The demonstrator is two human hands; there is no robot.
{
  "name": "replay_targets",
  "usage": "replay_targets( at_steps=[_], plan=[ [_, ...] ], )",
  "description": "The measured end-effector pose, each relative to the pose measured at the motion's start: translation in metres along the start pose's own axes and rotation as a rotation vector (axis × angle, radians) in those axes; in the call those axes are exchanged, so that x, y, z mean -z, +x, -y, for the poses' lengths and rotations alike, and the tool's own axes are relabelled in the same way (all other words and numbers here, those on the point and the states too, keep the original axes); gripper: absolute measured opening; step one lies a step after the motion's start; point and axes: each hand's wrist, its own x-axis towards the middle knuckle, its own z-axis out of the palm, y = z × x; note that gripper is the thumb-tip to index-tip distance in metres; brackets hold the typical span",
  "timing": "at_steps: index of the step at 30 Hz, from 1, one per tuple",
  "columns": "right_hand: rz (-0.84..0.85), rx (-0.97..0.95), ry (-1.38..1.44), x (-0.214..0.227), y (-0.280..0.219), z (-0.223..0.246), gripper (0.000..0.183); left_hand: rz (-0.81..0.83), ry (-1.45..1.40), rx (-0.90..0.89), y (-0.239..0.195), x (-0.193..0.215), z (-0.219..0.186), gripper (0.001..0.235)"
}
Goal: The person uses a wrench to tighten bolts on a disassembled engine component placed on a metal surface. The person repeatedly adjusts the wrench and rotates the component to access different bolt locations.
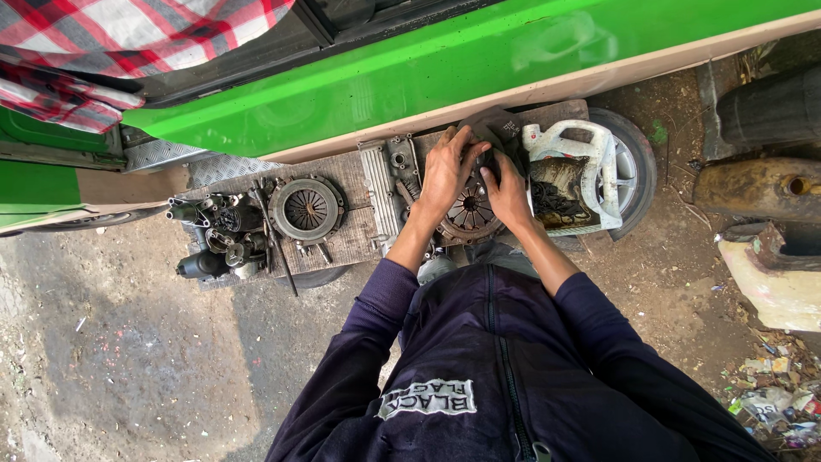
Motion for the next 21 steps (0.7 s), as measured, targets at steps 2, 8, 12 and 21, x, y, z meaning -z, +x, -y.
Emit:
replay_targets(
  at_steps=[2,8,12,21],
  plan=[
    [0.055,-0.1,-0.011,0.002,0.003,-0.001,0.043,-0.006,0.011,-0.004,-0.001,-0.001,0.0,0.028],
    [-0.089,0.098,0.126,0.007,-0.001,-0.002,0.04,-0.09,0.018,-0.13,-0.003,-0.003,0.002,0.026],
    [-0.068,0.161,0.09,0.004,0.003,-0.001,0.041,-0.02,0.006,-0.029,0.0,0.002,0.001,0.023],
    [-0.038,0.031,0.108,0.014,-0.005,-0.003,0.044,0.004,-0.02,-0.01,-0.005,-0.003,-0.011,0.025]
  ],
)
